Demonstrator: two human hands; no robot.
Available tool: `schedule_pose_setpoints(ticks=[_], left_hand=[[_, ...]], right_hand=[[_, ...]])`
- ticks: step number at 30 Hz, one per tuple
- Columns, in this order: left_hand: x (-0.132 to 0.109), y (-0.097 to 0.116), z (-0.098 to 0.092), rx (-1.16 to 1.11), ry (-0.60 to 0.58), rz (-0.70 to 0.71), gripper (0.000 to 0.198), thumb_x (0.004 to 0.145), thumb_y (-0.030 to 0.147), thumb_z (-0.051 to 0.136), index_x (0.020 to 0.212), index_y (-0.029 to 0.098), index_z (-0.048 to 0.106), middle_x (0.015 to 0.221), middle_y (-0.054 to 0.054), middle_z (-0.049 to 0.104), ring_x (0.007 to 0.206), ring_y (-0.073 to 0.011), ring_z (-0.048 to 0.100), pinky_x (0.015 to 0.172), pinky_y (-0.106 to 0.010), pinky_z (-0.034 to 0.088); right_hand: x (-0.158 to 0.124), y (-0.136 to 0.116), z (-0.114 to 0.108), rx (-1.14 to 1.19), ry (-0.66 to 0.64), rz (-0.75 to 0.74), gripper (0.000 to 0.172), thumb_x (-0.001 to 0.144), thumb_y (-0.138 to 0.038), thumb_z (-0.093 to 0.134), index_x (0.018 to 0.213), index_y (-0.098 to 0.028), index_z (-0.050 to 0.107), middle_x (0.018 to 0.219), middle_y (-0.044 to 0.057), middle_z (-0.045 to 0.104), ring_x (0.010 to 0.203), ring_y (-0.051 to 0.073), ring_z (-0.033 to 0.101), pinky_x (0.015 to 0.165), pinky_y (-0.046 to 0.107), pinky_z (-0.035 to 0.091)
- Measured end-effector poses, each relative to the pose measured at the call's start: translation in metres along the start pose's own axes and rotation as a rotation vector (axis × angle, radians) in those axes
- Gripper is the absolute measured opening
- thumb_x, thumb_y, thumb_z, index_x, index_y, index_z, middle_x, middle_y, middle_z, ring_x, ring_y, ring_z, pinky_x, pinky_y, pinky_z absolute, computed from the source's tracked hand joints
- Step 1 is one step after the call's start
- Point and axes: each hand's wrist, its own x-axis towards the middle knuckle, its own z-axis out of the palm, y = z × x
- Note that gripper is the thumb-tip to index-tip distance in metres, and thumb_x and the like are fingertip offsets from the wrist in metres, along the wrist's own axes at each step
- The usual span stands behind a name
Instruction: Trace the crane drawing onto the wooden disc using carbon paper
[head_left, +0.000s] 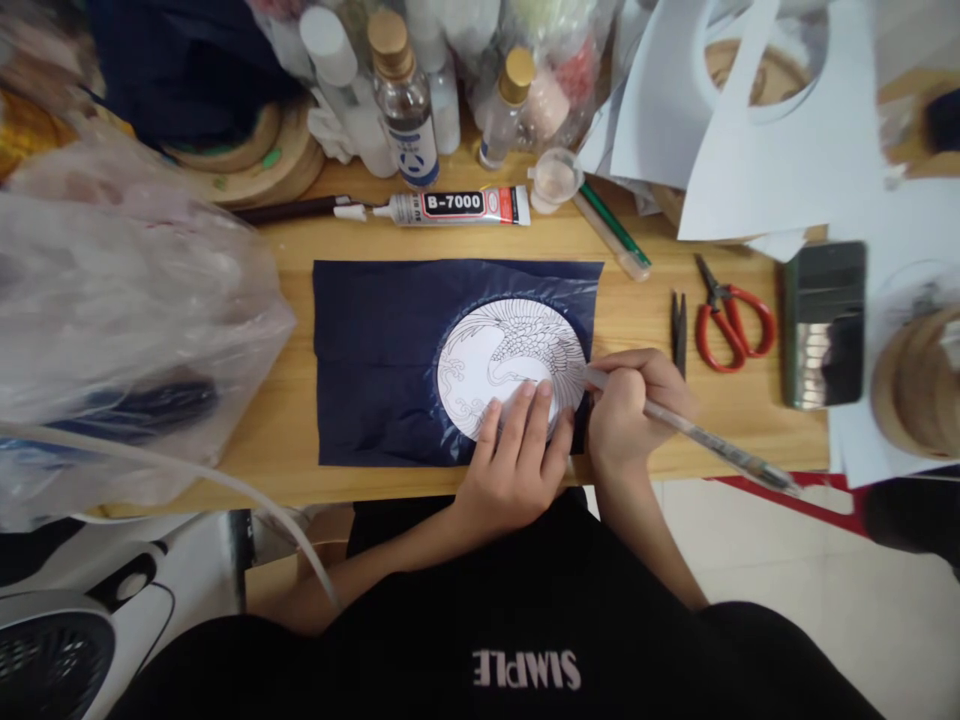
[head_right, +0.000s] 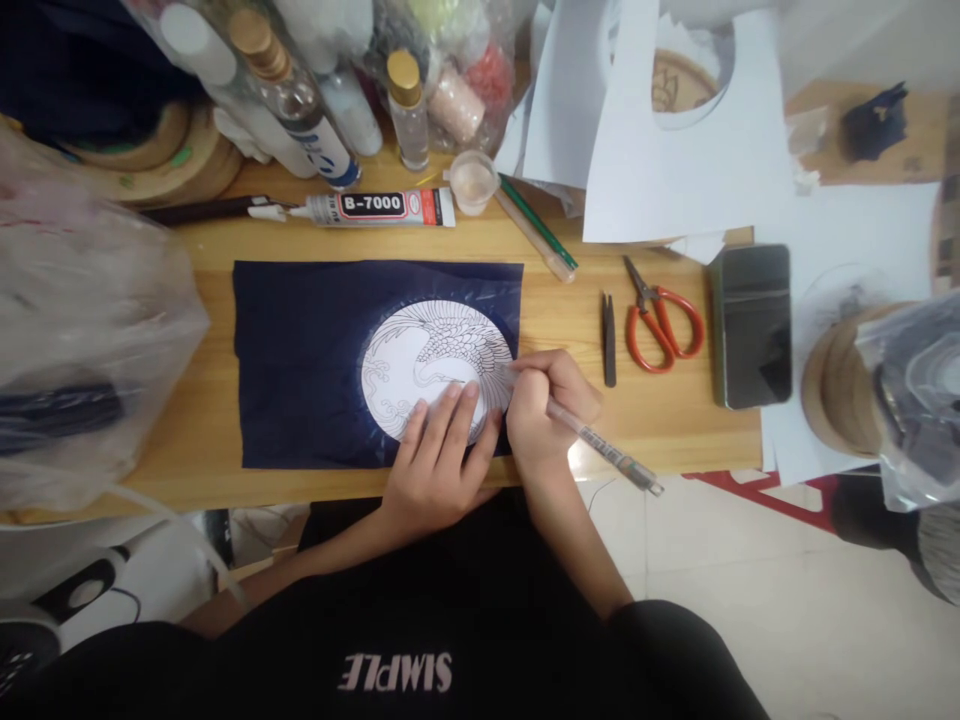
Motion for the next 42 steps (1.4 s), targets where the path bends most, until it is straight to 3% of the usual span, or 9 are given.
schedule_pose_setpoints(ticks=[14,22,32,42], left_hand=[[0.0011,-0.0009,-0.0017,0.035,-0.015,0.015,0.04,0.091,0.034,0.057,0.124,0.011,0.059,0.132,-0.019,0.058,0.124,-0.0327,0.056,0.1,-0.045,0.047],[-0.0006,0.0001,0.0001,-0.044,0.001,-0.011,0.042,0.091,0.03,0.059,0.126,0.007,0.057,0.134,-0.023,0.055,0.126,-0.0336,0.053,0.11,-0.048,0.038],[0.0026,-0.0015,-0.0022,0.046,-0.004,0.018,0.039,0.09,0.032,0.056,0.122,0.011,0.06,0.128,-0.019,0.061,0.121,-0.0319,0.058,0.096,-0.044,0.05],[0.0008,-0.0011,-0.0015,0.025,-0.011,0.018,0.042,0.091,0.032,0.056,0.125,0.009,0.058,0.131,-0.021,0.059,0.123,-0.034,0.056,0.101,-0.045,0.045]], right_hand=[[0.0011,-0.0019,-0.0001,-0.041,0.005,-0.014,0.021,0.066,-0.014,0.042,0.057,-0.02,0.06,0.05,-0.004,0.058,0.045,0.009,0.052,0.047,0.023,0.041],[-0.0014,0.0044,0.0023,-0.051,0.033,0.058,0.02,0.066,-0.016,0.041,0.059,-0.021,0.059,0.048,-0.004,0.057,0.044,0.01,0.051,0.046,0.025,0.041],[-0.0019,0.0059,0.004,-0.007,0.108,0.081,0.02,0.065,-0.015,0.042,0.057,-0.02,0.06,0.046,-0.004,0.056,0.042,0.011,0.052,0.045,0.025,0.041],[-0.0012,0.0071,0.0045,-0.012,0.162,0.087,0.019,0.064,-0.015,0.041,0.055,-0.021,0.057,0.045,-0.005,0.053,0.042,0.01,0.051,0.044,0.024,0.04]])
